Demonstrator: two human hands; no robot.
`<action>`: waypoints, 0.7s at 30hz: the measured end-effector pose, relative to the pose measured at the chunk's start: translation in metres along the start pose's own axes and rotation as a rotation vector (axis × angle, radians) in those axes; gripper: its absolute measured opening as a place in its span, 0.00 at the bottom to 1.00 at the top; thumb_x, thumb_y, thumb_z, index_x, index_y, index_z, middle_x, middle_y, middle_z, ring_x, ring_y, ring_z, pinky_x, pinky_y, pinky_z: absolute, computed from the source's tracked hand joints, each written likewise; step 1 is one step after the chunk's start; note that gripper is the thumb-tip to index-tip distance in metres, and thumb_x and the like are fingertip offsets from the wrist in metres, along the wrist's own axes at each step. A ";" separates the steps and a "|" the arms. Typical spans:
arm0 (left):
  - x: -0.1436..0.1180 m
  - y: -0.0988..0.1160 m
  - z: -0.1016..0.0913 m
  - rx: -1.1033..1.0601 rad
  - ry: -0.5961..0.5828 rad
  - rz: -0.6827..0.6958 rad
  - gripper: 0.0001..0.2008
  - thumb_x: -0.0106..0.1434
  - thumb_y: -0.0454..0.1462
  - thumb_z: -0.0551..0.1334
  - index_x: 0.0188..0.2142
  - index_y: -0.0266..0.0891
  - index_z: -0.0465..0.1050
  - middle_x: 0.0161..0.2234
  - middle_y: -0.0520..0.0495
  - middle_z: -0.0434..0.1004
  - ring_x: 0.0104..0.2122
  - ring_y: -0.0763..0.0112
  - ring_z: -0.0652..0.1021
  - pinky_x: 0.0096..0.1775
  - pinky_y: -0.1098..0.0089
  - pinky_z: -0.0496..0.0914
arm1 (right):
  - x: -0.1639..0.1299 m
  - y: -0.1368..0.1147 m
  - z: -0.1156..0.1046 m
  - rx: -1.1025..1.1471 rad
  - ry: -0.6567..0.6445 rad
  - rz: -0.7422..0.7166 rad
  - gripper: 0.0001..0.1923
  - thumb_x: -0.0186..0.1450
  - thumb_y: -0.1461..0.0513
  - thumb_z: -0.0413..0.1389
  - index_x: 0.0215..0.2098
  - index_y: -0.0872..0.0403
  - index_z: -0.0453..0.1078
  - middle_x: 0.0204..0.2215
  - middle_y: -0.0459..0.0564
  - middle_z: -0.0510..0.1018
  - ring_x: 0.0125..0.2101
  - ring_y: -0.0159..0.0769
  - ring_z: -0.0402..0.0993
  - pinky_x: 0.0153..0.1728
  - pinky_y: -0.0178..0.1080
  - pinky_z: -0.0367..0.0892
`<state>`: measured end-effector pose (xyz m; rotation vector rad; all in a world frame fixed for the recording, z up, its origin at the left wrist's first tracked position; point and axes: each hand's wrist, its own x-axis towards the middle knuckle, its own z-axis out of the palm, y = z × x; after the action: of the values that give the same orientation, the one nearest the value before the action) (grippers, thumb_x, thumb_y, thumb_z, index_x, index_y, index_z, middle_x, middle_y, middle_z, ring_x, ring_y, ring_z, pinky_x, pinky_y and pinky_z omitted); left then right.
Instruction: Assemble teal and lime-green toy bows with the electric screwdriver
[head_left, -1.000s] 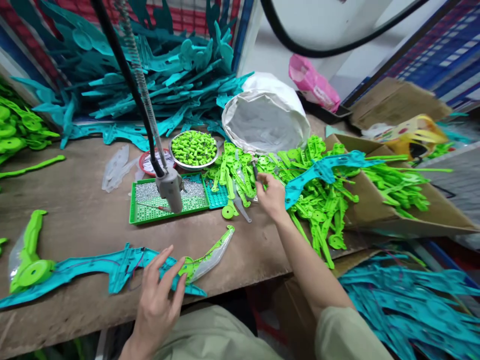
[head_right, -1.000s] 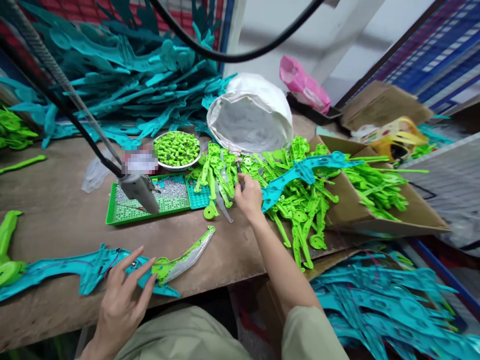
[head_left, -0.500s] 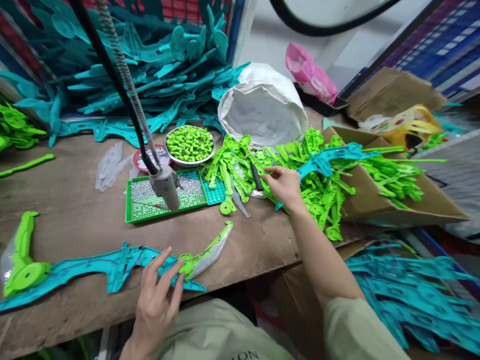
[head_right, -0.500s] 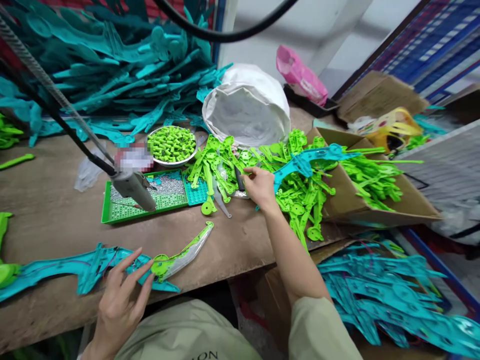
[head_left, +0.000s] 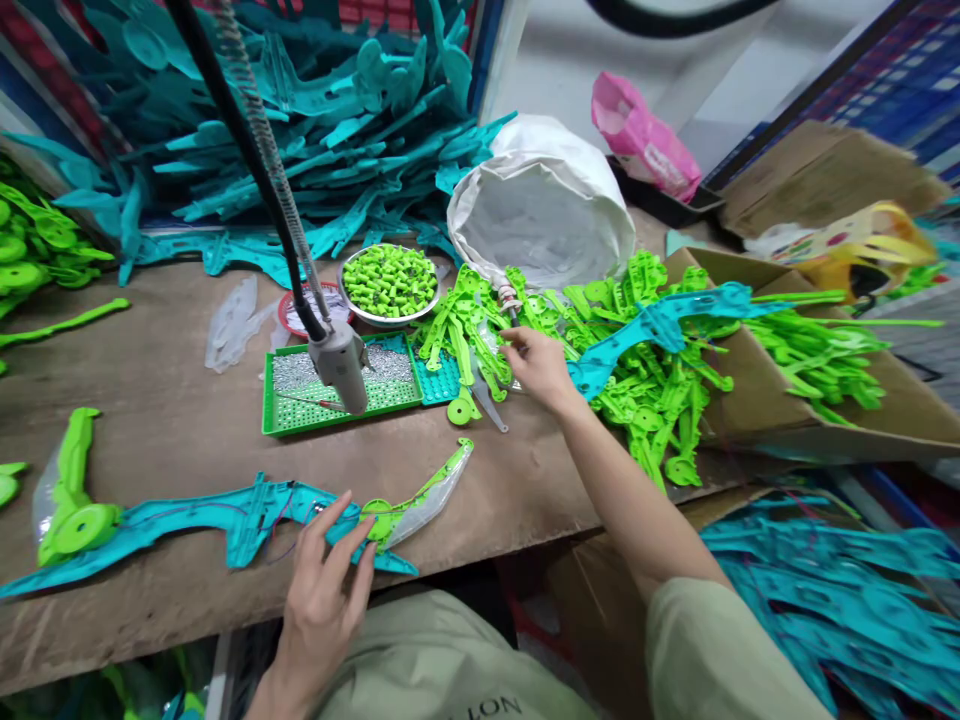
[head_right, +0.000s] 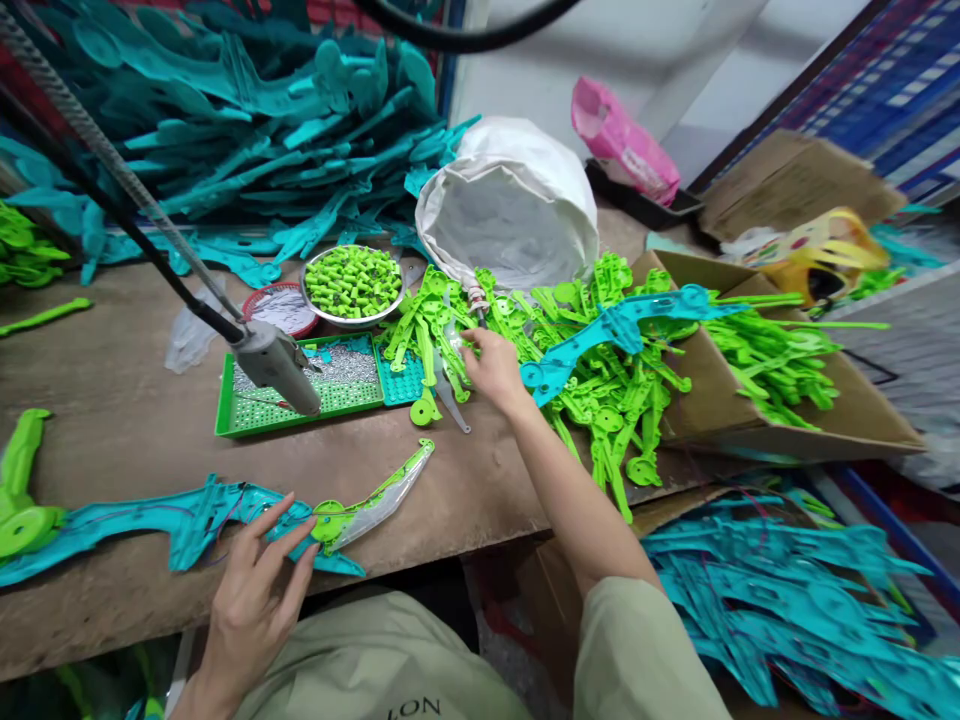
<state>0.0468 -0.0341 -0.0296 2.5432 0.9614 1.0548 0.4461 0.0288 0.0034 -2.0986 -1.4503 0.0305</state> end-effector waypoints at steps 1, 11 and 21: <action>0.000 0.001 0.000 -0.001 -0.006 -0.002 0.14 0.69 0.29 0.62 0.54 0.39 0.73 0.59 0.33 0.71 0.55 0.55 0.78 0.52 0.55 0.76 | -0.006 -0.008 0.007 0.010 -0.088 -0.036 0.15 0.66 0.59 0.56 0.49 0.54 0.78 0.46 0.57 0.83 0.47 0.47 0.78 0.53 0.48 0.70; -0.005 0.001 -0.003 0.017 -0.001 -0.033 0.15 0.69 0.27 0.62 0.53 0.39 0.73 0.59 0.33 0.70 0.55 0.56 0.78 0.53 0.57 0.76 | 0.000 -0.023 0.029 -0.051 -0.102 0.026 0.21 0.60 0.65 0.53 0.49 0.57 0.78 0.42 0.57 0.83 0.42 0.46 0.77 0.49 0.46 0.70; -0.010 0.000 0.000 0.003 0.018 -0.037 0.14 0.69 0.26 0.61 0.52 0.37 0.74 0.59 0.33 0.70 0.56 0.57 0.77 0.54 0.60 0.75 | 0.038 0.018 -0.013 0.088 0.330 0.227 0.17 0.58 0.60 0.56 0.42 0.57 0.80 0.29 0.52 0.80 0.30 0.42 0.74 0.42 0.47 0.71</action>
<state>0.0415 -0.0404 -0.0358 2.5126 1.0109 1.0688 0.4813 0.0512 0.0165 -2.0695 -0.9978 -0.1544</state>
